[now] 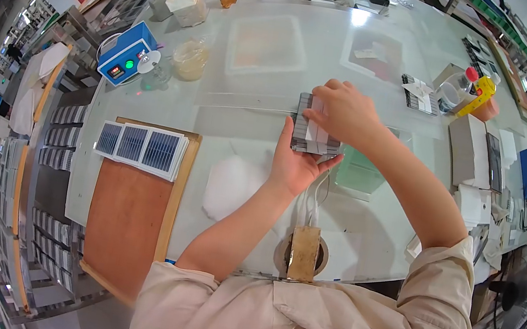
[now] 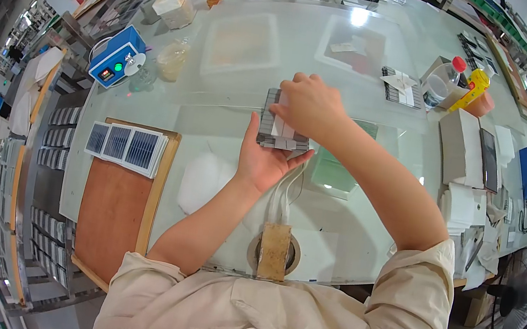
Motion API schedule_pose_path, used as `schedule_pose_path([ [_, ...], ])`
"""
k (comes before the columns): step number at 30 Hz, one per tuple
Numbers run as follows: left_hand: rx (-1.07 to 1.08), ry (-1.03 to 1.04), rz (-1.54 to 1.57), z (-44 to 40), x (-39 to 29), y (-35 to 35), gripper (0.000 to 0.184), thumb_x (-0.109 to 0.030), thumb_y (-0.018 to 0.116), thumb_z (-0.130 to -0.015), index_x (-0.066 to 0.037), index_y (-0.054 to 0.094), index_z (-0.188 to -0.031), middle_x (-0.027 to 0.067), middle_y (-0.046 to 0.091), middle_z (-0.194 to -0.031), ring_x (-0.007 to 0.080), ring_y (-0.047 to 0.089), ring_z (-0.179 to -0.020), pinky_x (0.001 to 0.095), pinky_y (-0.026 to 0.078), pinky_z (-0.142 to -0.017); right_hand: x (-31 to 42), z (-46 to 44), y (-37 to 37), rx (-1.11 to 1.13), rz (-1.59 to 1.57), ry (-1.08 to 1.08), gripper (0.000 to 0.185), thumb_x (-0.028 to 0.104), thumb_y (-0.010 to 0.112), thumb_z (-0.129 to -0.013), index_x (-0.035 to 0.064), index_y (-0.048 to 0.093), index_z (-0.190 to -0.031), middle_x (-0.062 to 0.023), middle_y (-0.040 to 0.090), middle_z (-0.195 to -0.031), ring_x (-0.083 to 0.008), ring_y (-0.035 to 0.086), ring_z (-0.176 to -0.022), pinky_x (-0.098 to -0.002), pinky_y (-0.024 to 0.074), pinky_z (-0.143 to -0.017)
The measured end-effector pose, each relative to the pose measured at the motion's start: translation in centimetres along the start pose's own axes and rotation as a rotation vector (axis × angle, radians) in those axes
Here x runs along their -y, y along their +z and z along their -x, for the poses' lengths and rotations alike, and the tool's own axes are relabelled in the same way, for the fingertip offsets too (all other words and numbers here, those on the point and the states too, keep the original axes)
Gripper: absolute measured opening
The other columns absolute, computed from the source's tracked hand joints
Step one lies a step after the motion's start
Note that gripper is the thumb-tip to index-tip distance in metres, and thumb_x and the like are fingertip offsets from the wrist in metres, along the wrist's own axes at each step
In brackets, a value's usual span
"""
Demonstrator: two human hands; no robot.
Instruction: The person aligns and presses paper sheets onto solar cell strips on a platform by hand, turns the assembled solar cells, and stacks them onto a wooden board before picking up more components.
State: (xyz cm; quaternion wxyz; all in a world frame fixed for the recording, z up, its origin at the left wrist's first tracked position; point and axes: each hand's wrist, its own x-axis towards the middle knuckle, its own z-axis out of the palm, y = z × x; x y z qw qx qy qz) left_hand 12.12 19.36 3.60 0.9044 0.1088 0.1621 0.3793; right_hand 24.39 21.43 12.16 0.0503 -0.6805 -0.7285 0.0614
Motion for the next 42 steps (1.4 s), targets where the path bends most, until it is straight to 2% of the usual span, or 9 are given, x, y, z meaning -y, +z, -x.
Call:
schedule_pose_path([
  [7,0.013,0.029,-0.043,0.7,-0.1,0.3,0.043,-0.036,0.045,-0.085,-0.012,0.039,-0.121,0.0078,0.046,-0.116,0.0249,0.046,-0.107,0.0476,0.042,-0.09,-0.2,1.4,0.5,-0.073,-0.122,-0.118,0.032,0.034,0.058,-0.078,0.009,0.058,-0.097,-0.0059,0.056,-0.097,-0.0248,0.053,-0.094,-0.0393,0.0482,-0.071],
  [12,-0.098,-0.055,0.076,2.9,0.0,0.1,0.042,-0.012,0.043,-0.079,-0.001,0.038,-0.119,0.0143,0.046,-0.116,0.0283,0.046,-0.107,0.052,0.04,-0.092,-0.5,3.7,-0.3,-0.081,-0.351,-0.111,0.042,0.03,0.058,-0.081,0.0114,0.048,-0.117,-0.006,0.052,-0.11,-0.0241,0.05,-0.1,-0.0365,0.0447,-0.08],
  [16,-0.069,-0.079,0.076,6.2,0.2,1.4,0.047,-0.01,0.042,-0.077,0.0,0.035,-0.123,0.0168,0.046,-0.117,0.0296,0.045,-0.109,0.0528,0.039,-0.093,-1.3,7.5,0.9,-0.243,-0.588,-0.08,0.046,0.03,0.056,-0.083,0.0094,0.042,-0.122,-0.008,0.051,-0.11,-0.0217,0.051,-0.099,-0.0356,0.0442,-0.081],
  [18,-0.076,-0.121,0.051,8.0,0.7,2.5,0.048,-0.01,0.042,-0.077,0.0,0.035,-0.123,0.017,0.046,-0.117,0.0297,0.045,-0.11,0.0528,0.038,-0.094,-1.3,10.7,2.1,-0.202,-1.14,0.116,0.049,0.03,0.055,-0.085,0.0064,0.038,-0.124,-0.0088,0.049,-0.111,-0.0192,0.049,-0.101,-0.035,0.0422,-0.085],
  [19,-0.084,-0.14,0.03,8.8,1.1,3.1,0.049,-0.011,0.042,-0.077,-0.001,0.035,-0.124,0.0171,0.046,-0.117,0.0297,0.045,-0.11,0.0528,0.037,-0.094,-1.1,12.5,2.4,-0.221,-1.132,0.157,0.049,0.03,0.055,-0.085,0.0064,0.038,-0.124,-0.0088,0.049,-0.111,-0.0192,0.049,-0.101,-0.035,0.0422,-0.085],
  [21,-0.049,-0.211,-0.003,10.1,2.0,3.9,0.051,-0.013,0.043,-0.077,-0.001,0.034,-0.125,0.0173,0.045,-0.119,0.03,0.045,-0.111,0.0525,0.036,-0.095,-0.3,15.7,2.8,0.071,-1.92,0.46,0.049,0.027,0.054,-0.086,0.0031,0.036,-0.125,-0.0082,0.048,-0.113,-0.0183,0.048,-0.103,-0.035,0.0398,-0.088],
  [23,-0.074,-0.273,-0.055,11.0,3.1,4.4,0.052,-0.014,0.043,-0.077,-0.001,0.033,-0.126,0.0168,0.044,-0.121,0.0306,0.044,-0.112,0.0525,0.036,-0.095,0.1,18.0,3.7,0.131,-2.144,0.508,0.061,0.031,0.061,-0.081,-0.0035,0.034,-0.123,-0.0115,0.047,-0.113,-0.019,0.046,-0.104,-0.0336,0.038,-0.09],
  [33,-0.087,-0.462,-0.2,12.3,8.6,4.4,0.052,-0.013,0.044,-0.077,-0.001,0.033,-0.126,0.0144,0.042,-0.123,0.0315,0.042,-0.113,0.0548,0.034,-0.096,0.1,23.9,5.0,0.057,-2.144,0.659,0.044,0.019,0.059,-0.082,-0.0009,0.042,-0.118,-0.0109,0.051,-0.111,-0.0184,0.049,-0.103,-0.0328,0.0396,-0.088],
  [42,-0.073,-0.536,-0.209,11.5,10.4,4.4,0.043,-0.017,0.051,-0.078,-0.004,0.043,-0.118,0.0107,0.047,-0.117,0.0286,0.043,-0.112,0.0553,0.033,-0.095,-3.1,25.6,5.9,-0.07,-2.197,0.588,0.04,0.014,0.059,-0.081,0.0024,0.045,-0.117,-0.0073,0.054,-0.109,-0.0172,0.052,-0.102,-0.0327,0.0402,-0.089],
])
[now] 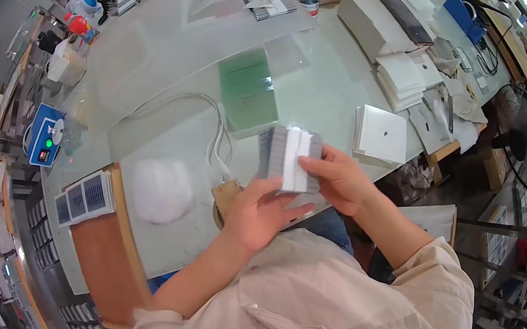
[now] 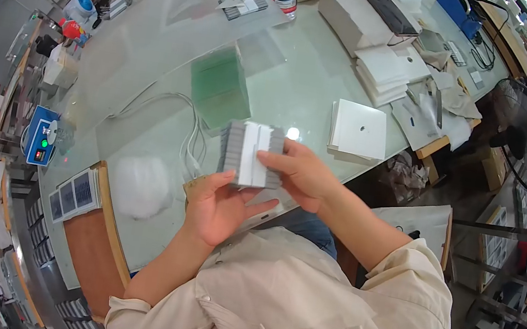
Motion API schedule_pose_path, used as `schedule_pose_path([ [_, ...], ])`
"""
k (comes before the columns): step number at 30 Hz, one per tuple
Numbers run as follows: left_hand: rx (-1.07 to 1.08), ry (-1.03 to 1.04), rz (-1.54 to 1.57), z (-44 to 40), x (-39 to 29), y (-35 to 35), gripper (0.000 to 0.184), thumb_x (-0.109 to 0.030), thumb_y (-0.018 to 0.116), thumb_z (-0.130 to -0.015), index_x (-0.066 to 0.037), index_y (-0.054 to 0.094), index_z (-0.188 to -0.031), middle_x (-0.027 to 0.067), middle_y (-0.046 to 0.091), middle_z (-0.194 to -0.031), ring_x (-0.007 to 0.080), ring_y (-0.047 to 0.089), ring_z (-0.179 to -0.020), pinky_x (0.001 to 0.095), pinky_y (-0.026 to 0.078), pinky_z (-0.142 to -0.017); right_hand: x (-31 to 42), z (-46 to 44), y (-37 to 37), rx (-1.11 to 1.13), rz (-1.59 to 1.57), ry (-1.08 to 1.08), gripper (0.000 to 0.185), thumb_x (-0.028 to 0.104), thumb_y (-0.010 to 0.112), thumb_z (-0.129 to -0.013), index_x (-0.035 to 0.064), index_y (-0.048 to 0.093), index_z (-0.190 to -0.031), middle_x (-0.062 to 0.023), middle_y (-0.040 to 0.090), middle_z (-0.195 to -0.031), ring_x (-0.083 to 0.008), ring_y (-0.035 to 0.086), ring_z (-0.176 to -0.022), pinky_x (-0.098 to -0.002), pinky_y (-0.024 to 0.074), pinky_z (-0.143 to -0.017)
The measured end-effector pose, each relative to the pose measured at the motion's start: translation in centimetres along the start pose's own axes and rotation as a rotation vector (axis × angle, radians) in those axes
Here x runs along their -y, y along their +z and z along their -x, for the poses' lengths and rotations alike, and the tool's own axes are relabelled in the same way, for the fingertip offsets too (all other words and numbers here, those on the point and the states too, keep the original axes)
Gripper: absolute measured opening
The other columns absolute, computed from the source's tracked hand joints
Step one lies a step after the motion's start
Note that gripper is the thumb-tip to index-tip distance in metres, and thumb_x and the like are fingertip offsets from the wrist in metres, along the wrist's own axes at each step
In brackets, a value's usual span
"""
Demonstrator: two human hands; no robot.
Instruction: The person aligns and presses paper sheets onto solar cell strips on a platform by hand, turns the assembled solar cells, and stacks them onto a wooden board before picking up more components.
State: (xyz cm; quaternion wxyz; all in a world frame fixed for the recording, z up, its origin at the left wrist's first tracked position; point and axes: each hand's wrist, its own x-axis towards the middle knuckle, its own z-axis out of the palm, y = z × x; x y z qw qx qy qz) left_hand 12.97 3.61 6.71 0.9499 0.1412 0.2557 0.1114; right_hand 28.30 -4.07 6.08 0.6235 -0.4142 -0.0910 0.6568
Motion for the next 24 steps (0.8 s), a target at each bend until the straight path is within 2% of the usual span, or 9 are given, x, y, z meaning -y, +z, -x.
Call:
schedule_pose_path([
  [2,-0.029,-0.001,-0.002,0.1,0.0,0.2,0.038,-0.021,0.056,-0.077,-0.006,0.049,-0.111,0.0106,0.046,-0.119,0.0306,0.041,-0.114,0.0573,0.031,-0.095,0.9,-0.4,-1.0,-0.027,0.016,-0.065,0.038,0.013,0.06,-0.081,0.0026,0.047,-0.115,-0.0063,0.056,-0.107,-0.0156,0.054,-0.098,-0.0308,0.0425,-0.087],
  [6,-0.196,0.053,-0.047,1.6,-0.1,-0.3,0.048,-0.023,0.055,-0.079,-0.008,0.04,-0.122,0.0127,0.039,-0.126,0.0348,0.035,-0.12,0.0537,0.029,-0.098,3.3,-1.9,-4.0,-0.1,0.142,-0.059,0.036,0.011,0.059,-0.081,0.0019,0.048,-0.114,-0.0064,0.056,-0.107,-0.0151,0.056,-0.096,-0.0299,0.0435,-0.087],
  [9,-0.13,0.116,-0.052,3.8,-1.5,-0.6,0.052,-0.021,0.051,-0.081,-0.008,0.033,-0.128,0.0148,0.034,-0.13,0.0366,0.031,-0.123,0.0506,0.029,-0.1,4.5,-3.6,-6.0,-0.177,0.196,0.007,0.034,0.009,0.059,-0.081,0.0016,0.049,-0.113,-0.006,0.057,-0.105,-0.015,0.056,-0.096,-0.0294,0.0443,-0.086],
  [11,0.003,0.236,-0.028,5.2,-2.7,-0.9,0.051,-0.02,0.046,-0.082,-0.007,0.032,-0.129,0.0163,0.032,-0.133,0.0377,0.029,-0.124,0.0491,0.029,-0.1,4.8,-4.5,-6.4,-0.314,0.321,0.063,0.035,0.011,0.061,-0.08,0.0006,0.049,-0.111,-0.0075,0.059,-0.102,-0.0135,0.057,-0.092,-0.0266,0.0454,-0.079],
  [12,-0.003,0.295,-0.053,5.9,-3.1,-0.9,0.05,-0.021,0.045,-0.082,-0.007,0.032,-0.129,0.0175,0.03,-0.134,0.0372,0.031,-0.123,0.0481,0.03,-0.099,5.0,-4.8,-6.3,-0.34,0.404,0.092,0.032,0.012,0.061,-0.08,0.0011,0.051,-0.109,-0.006,0.06,-0.098,-0.012,0.057,-0.086,-0.0256,0.0429,-0.07],
  [13,-0.006,0.299,-0.055,6.6,-3.6,-1.2,0.05,-0.021,0.045,-0.082,-0.007,0.032,-0.129,0.0175,0.03,-0.134,0.0372,0.031,-0.123,0.0481,0.03,-0.099,5.0,-5.1,-6.2,-0.334,0.404,0.093,0.032,0.012,0.061,-0.08,0.0011,0.051,-0.109,-0.006,0.06,-0.098,-0.012,0.057,-0.086,-0.0256,0.0429,-0.07],
  [15,0.001,0.397,-0.05,7.7,-4.5,-1.7,0.049,-0.021,0.045,-0.082,-0.007,0.034,-0.128,0.0175,0.029,-0.135,0.0352,0.034,-0.122,0.0473,0.032,-0.098,4.8,-5.8,-6.2,-0.346,0.605,0.101,0.03,0.014,0.062,-0.079,0.0013,0.054,-0.105,-0.0047,0.06,-0.094,-0.0115,0.055,-0.08,-0.0255,0.0388,-0.065],
  [22,0.062,0.447,0.102,9.2,-5.6,-5.1,0.043,-0.019,0.043,-0.084,-0.007,0.038,-0.125,0.0181,0.029,-0.136,0.0322,0.038,-0.12,0.0464,0.035,-0.096,4.8,-5.9,-6.7,-0.401,0.736,0.179,0.03,0.017,0.063,-0.078,0.0005,0.055,-0.101,-0.007,0.059,-0.092,-0.0141,0.053,-0.083,-0.0285,0.0394,-0.063],
  [24,0.028,0.427,0.18,9.2,-5.6,-5.4,0.042,-0.015,0.042,-0.081,-0.007,0.04,-0.122,0.0156,0.034,-0.133,0.0334,0.041,-0.117,0.046,0.035,-0.094,4.7,-6.1,-6.9,-0.42,0.837,0.187,0.037,0.019,0.063,-0.075,-0.0015,0.053,-0.104,-0.0102,0.058,-0.093,-0.0172,0.054,-0.085,-0.0299,0.0416,-0.066],
])
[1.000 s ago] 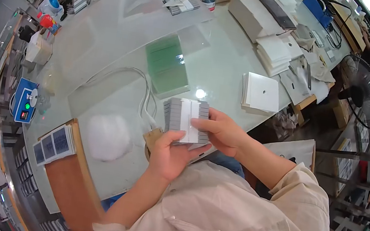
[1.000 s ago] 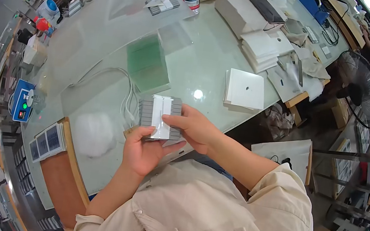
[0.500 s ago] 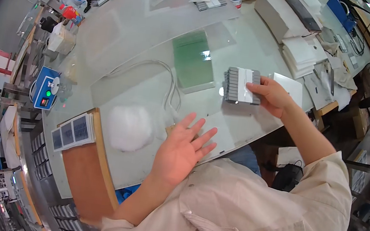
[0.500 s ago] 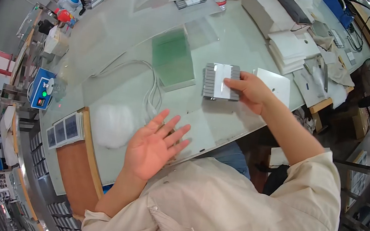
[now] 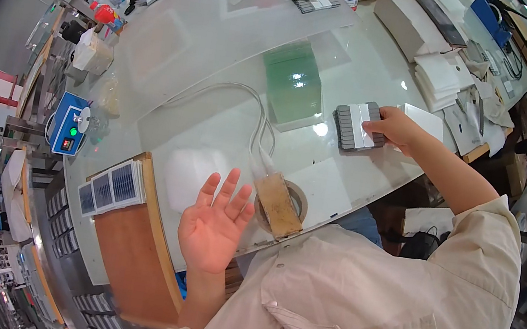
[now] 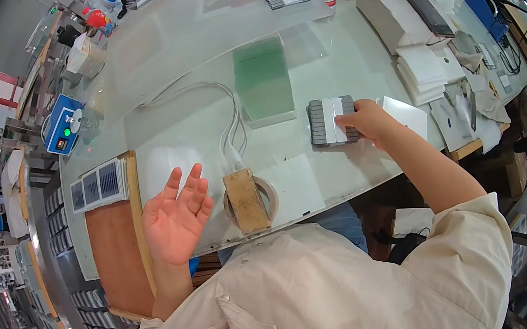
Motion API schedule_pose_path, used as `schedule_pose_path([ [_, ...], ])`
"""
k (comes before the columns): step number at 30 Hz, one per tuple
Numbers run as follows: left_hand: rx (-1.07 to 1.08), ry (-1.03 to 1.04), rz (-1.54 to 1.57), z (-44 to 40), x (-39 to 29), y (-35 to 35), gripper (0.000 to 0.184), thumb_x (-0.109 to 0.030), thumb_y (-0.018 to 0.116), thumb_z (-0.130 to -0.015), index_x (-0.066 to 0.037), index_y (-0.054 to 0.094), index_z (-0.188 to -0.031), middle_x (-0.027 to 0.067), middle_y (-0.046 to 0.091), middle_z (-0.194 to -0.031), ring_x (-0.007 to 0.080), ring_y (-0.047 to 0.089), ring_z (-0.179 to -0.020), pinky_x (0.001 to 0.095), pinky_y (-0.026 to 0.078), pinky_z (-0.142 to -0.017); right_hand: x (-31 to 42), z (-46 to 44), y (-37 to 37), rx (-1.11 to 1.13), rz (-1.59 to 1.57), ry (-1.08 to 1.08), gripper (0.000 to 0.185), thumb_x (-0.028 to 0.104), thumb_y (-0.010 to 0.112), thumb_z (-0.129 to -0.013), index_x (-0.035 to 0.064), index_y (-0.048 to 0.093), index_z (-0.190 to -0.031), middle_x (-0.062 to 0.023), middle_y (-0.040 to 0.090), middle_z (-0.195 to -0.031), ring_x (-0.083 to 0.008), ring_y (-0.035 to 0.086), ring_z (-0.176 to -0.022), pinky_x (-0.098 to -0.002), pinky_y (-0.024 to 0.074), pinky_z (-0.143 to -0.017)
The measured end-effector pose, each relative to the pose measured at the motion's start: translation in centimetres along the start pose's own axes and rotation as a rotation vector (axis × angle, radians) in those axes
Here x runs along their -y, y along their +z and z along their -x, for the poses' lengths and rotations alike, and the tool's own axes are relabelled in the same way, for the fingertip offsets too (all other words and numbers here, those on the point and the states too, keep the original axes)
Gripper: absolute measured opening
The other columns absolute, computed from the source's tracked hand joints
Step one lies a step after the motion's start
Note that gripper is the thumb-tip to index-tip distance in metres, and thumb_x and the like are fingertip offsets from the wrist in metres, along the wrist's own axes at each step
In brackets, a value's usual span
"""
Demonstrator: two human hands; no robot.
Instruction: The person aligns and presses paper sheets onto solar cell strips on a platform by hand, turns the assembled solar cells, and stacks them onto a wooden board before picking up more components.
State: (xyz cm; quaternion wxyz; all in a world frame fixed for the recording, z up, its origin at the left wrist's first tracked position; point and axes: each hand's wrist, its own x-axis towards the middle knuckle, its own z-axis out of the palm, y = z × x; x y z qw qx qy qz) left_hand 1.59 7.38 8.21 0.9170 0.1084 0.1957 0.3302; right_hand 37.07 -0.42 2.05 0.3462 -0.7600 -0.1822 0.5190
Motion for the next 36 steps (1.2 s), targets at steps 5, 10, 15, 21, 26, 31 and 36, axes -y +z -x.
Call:
schedule_pose_path([
  [5,0.006,-0.022,0.025,-0.1,-0.1,-0.7,0.04,-0.015,0.042,-0.081,-0.007,0.042,-0.12,0.0155,0.035,-0.133,0.0326,0.043,-0.115,0.0455,0.036,-0.093,1.6,1.4,0.6,-0.188,0.349,-0.107,0.049,0.02,0.063,-0.074,-0.0037,0.045,-0.113,-0.0165,0.058,-0.096,-0.0249,0.056,-0.089,-0.0341,0.0442,-0.075],
  [10,0.027,-0.027,0.039,-0.1,-0.5,-1.4,0.039,-0.015,0.041,-0.081,-0.007,0.043,-0.12,0.0154,0.035,-0.133,0.0319,0.044,-0.114,0.0451,0.037,-0.093,3.7,1.6,-0.2,-0.195,0.849,-0.063,0.054,0.022,0.062,-0.075,-0.0018,0.04,-0.119,-0.0205,0.055,-0.103,-0.0291,0.054,-0.096,-0.0365,0.0437,-0.081],
  [15,0.069,-0.012,0.031,-0.1,-0.8,-2.4,0.038,-0.017,0.041,-0.084,-0.006,0.044,-0.119,0.0168,0.034,-0.134,0.03,0.044,-0.116,0.0452,0.036,-0.095,3.3,1.2,0.3,-0.28,0.913,-0.589,0.051,0.028,0.058,-0.079,0.003,0.041,-0.121,-0.0165,0.047,-0.119,-0.03,0.045,-0.11,-0.0351,0.0379,-0.091],
  [21,0.077,0.01,0.042,0.1,-0.9,-3.1,0.036,-0.017,0.041,-0.084,-0.004,0.045,-0.118,0.0169,0.036,-0.133,0.0298,0.045,-0.115,0.0452,0.036,-0.094,3.1,-0.5,1.6,-0.262,0.961,-0.465,0.057,0.046,0.055,-0.077,0.0084,0.046,-0.119,-0.0155,0.044,-0.123,-0.0307,0.041,-0.114,-0.043,0.0379,-0.092],
  [26,0.035,0.028,0.061,0.1,-0.7,-3.7,0.035,-0.016,0.042,-0.084,-0.004,0.047,-0.117,0.0166,0.038,-0.131,0.0296,0.046,-0.114,0.0447,0.037,-0.094,3.2,0.6,3.1,-0.288,0.98,-0.367,0.072,0.054,0.061,-0.069,0.0097,0.043,-0.123,-0.0145,0.038,-0.128,-0.0357,0.038,-0.117,-0.0444,0.0382,-0.092],
  [31,0.019,0.024,0.052,-0.1,0.1,-3.3,0.034,-0.016,0.042,-0.084,-0.004,0.047,-0.115,0.0164,0.04,-0.129,0.029,0.047,-0.112,0.0441,0.038,-0.093,4.0,1.4,4.4,-0.246,1.067,-0.392,0.072,0.051,0.064,-0.068,0.0108,0.042,-0.123,-0.0134,0.037,-0.128,-0.034,0.037,-0.117,-0.0442,0.041,-0.089],
  [36,-0.015,0.024,0.034,0.2,0.2,-3.3,0.032,-0.016,0.043,-0.083,-0.005,0.049,-0.113,0.0162,0.041,-0.128,0.0286,0.048,-0.111,0.0438,0.039,-0.091,3.6,1.5,5.2,-0.264,1.186,-0.397,0.059,0.039,0.066,-0.065,0.0112,0.045,-0.114,-0.0118,0.045,-0.11,-0.0298,0.047,-0.103,-0.0413,0.0474,-0.077],
])
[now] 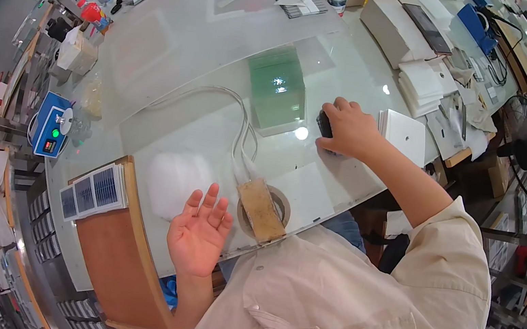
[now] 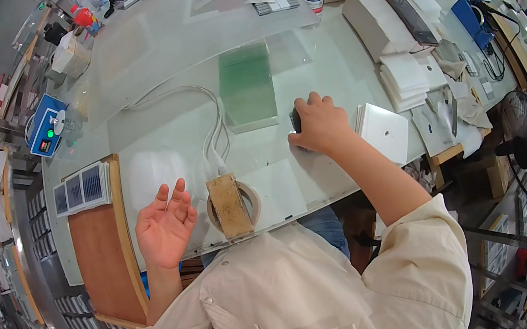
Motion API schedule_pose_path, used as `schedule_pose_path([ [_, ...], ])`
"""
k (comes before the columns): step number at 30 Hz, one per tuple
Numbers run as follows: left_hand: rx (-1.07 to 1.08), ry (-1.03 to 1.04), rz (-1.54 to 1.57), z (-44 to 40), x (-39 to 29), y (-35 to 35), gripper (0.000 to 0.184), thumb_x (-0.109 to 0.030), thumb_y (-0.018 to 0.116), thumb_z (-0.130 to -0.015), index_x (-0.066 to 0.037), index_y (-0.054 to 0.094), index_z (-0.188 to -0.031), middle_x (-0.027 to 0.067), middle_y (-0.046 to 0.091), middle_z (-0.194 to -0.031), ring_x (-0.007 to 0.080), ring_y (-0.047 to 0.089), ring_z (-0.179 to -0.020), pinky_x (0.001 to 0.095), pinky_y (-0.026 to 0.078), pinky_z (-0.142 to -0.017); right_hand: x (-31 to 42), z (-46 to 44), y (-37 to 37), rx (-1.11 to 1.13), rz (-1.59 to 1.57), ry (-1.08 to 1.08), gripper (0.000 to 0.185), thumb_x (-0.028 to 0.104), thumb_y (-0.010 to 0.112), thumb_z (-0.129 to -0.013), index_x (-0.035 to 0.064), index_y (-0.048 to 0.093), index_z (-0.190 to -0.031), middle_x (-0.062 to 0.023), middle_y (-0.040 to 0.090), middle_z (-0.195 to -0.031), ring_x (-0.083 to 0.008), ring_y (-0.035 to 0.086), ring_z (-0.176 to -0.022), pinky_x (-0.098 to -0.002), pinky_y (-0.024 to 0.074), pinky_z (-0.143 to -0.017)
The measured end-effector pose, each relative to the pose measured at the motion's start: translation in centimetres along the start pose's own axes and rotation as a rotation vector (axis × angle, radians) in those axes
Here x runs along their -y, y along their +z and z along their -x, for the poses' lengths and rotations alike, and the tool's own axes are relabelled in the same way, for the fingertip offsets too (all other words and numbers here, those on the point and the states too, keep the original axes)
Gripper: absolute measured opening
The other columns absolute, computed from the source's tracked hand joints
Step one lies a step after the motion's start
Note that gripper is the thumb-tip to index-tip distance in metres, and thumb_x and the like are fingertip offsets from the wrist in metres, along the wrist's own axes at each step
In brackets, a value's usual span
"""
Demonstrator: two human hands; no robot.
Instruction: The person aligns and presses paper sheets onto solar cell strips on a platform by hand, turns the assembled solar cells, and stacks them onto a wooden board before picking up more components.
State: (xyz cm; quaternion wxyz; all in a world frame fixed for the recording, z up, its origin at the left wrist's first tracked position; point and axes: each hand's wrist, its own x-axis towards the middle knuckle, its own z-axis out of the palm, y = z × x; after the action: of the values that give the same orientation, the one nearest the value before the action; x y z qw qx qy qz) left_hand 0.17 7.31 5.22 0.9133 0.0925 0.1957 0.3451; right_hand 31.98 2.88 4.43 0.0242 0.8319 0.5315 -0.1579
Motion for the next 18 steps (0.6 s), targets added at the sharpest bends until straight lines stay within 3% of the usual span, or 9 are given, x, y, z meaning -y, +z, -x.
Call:
schedule_pose_path([
  [3,-0.019,0.005,0.004,0.1,-0.2,-0.3,0.031,-0.016,0.043,-0.083,-0.005,0.049,-0.112,0.0162,0.042,-0.128,0.0284,0.049,-0.11,0.0437,0.04,-0.09,0.5,0.6,0.3,-0.044,-0.001,0.014,0.051,0.035,0.066,-0.064,0.0096,0.049,-0.105,-0.0115,0.048,-0.103,-0.0286,0.049,-0.096,-0.0402,0.0479,-0.074],
  [10,-0.026,0.01,0.01,0.2,0.2,-0.4,0.031,-0.016,0.043,-0.083,-0.005,0.048,-0.112,0.0159,0.043,-0.126,0.0277,0.049,-0.109,0.0436,0.04,-0.089,1.5,1.9,0.5,-0.067,-0.023,0.05,0.054,0.033,0.067,-0.064,0.0106,0.046,-0.109,-0.0113,0.048,-0.101,-0.0288,0.049,-0.095,-0.0394,0.0481,-0.072],
  [12,-0.031,-0.001,-0.001,0.3,0.3,-0.5,0.032,-0.016,0.043,-0.083,-0.005,0.048,-0.112,0.0158,0.043,-0.126,0.0277,0.049,-0.109,0.0435,0.04,-0.09,1.8,2.1,0.1,0.0,-0.05,0.073,0.066,0.038,0.068,-0.064,0.0106,0.041,-0.118,-0.0123,0.047,-0.108,-0.0306,0.047,-0.102,-0.0415,0.0473,-0.076],
  [16,-0.03,0.031,-0.017,0.5,0.3,-0.4,0.032,-0.018,0.044,-0.083,-0.005,0.048,-0.113,0.0153,0.044,-0.125,0.0283,0.049,-0.11,0.0442,0.04,-0.09,1.9,2.4,-0.6,-0.055,-0.003,0.057,0.068,0.041,0.067,-0.066,0.0108,0.041,-0.12,-0.0126,0.045,-0.118,-0.0294,0.045,-0.109,-0.0408,0.046,-0.079],
  [18,-0.025,0.11,-0.128,1.0,0.4,0.7,0.031,-0.016,0.042,-0.083,-0.007,0.048,-0.113,0.0151,0.044,-0.124,0.0298,0.049,-0.106,0.0427,0.039,-0.09,1.1,2.3,-0.6,-0.379,0.037,-0.038,0.061,0.042,0.065,-0.07,0.0099,0.045,-0.118,-0.0113,0.046,-0.121,-0.0273,0.046,-0.11,-0.0381,0.0438,-0.083],
])
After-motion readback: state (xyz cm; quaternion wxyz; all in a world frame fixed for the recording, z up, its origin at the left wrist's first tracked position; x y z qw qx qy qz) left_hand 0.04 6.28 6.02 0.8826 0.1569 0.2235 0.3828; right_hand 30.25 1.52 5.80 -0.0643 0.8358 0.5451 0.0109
